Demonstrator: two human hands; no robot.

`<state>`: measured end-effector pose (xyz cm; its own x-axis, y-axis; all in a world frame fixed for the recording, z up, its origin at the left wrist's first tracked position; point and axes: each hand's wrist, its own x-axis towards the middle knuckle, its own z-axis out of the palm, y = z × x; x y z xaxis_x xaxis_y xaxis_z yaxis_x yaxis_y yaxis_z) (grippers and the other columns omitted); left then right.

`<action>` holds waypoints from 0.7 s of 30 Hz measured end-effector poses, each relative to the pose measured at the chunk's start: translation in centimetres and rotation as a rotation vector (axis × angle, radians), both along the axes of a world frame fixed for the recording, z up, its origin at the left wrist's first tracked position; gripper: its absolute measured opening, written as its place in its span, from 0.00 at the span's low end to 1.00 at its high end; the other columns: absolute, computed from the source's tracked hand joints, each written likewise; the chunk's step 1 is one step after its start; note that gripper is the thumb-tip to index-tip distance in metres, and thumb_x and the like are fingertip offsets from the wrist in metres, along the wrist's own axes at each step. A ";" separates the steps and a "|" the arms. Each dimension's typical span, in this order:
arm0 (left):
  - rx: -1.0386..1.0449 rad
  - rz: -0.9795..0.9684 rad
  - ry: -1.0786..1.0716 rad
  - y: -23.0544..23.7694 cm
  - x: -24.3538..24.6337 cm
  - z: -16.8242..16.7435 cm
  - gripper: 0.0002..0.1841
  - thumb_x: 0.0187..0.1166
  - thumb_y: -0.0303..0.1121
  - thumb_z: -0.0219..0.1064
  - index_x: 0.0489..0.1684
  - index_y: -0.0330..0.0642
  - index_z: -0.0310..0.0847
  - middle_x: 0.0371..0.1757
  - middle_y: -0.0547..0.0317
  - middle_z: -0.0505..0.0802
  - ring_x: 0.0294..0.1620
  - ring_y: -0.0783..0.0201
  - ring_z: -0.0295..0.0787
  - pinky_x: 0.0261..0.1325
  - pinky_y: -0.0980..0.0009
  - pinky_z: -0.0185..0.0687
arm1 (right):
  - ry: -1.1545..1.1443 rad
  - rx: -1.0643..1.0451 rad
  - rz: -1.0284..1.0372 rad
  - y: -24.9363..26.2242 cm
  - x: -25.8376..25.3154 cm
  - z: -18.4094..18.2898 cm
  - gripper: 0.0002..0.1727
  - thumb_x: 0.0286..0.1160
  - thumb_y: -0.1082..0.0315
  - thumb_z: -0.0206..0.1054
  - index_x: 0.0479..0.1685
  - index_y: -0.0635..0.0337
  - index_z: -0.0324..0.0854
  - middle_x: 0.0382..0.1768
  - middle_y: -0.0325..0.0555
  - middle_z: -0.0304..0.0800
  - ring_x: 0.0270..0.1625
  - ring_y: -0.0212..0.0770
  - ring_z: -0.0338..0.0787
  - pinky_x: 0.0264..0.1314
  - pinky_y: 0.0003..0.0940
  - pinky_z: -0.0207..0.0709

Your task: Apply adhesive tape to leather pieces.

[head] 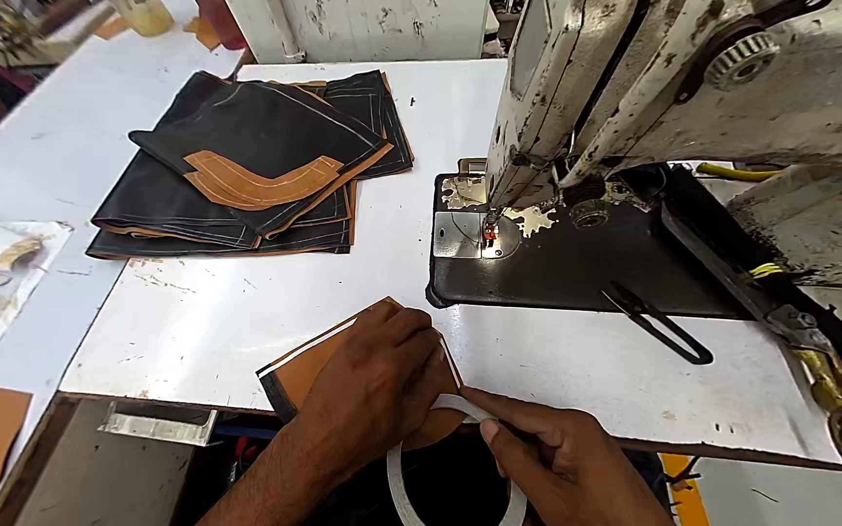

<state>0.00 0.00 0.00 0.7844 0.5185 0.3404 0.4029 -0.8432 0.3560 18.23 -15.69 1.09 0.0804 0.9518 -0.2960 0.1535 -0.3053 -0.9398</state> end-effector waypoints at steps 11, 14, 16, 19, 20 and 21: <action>0.061 0.004 0.046 -0.7 -0.3 -0.3 0.16 0.78 0.34 0.59 0.51 0.45 0.94 0.56 0.62 0.93 0.58 0.62 0.87 0.60 0.66 0.83 | 0.040 0.061 0.053 0.3 0.1 -0.7 0.20 0.90 0.63 0.59 0.76 0.51 0.84 0.26 0.36 0.87 0.15 0.29 0.79 0.12 0.26 0.77; 0.055 0.011 0.034 -0.7 -0.2 -0.4 0.16 0.78 0.34 0.58 0.50 0.46 0.94 0.56 0.64 0.93 0.57 0.63 0.86 0.58 0.68 0.82 | 0.044 0.045 0.062 0.3 0.3 -0.5 0.20 0.90 0.63 0.59 0.76 0.50 0.84 0.27 0.37 0.87 0.17 0.30 0.81 0.13 0.27 0.78; 0.039 0.027 0.020 -0.7 -0.1 -0.4 0.15 0.80 0.38 0.60 0.47 0.48 0.95 0.53 0.66 0.93 0.56 0.66 0.85 0.56 0.70 0.82 | 0.029 0.040 0.063 0.2 0.3 -0.6 0.21 0.90 0.62 0.59 0.76 0.50 0.84 0.27 0.37 0.88 0.17 0.31 0.81 0.14 0.28 0.78; 0.034 0.056 -0.016 -0.6 0.3 -0.7 0.14 0.83 0.43 0.62 0.43 0.50 0.96 0.50 0.69 0.93 0.54 0.68 0.85 0.54 0.71 0.81 | 0.014 0.047 0.053 0.1 0.3 -0.9 0.20 0.90 0.62 0.59 0.76 0.49 0.84 0.27 0.36 0.88 0.17 0.30 0.80 0.13 0.27 0.77; 0.039 0.067 -0.021 -0.6 0.4 -0.7 0.14 0.83 0.43 0.63 0.42 0.51 0.96 0.49 0.69 0.93 0.53 0.68 0.86 0.54 0.71 0.82 | 0.014 0.045 0.052 0.1 0.3 -0.9 0.21 0.90 0.62 0.59 0.76 0.49 0.84 0.27 0.36 0.88 0.16 0.30 0.80 0.13 0.27 0.77; 0.044 0.076 -0.021 -0.6 0.4 -0.7 0.14 0.83 0.42 0.63 0.42 0.51 0.96 0.48 0.69 0.94 0.53 0.67 0.86 0.53 0.71 0.82 | 0.016 0.044 0.049 0.1 0.3 -0.9 0.21 0.90 0.62 0.59 0.76 0.49 0.84 0.27 0.36 0.87 0.16 0.30 0.80 0.13 0.27 0.77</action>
<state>0.43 -0.60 -0.75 0.7358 0.5606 0.3800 0.4595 -0.8254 0.3280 18.52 -15.63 0.24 0.0294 0.9665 -0.2549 0.1522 -0.2564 -0.9545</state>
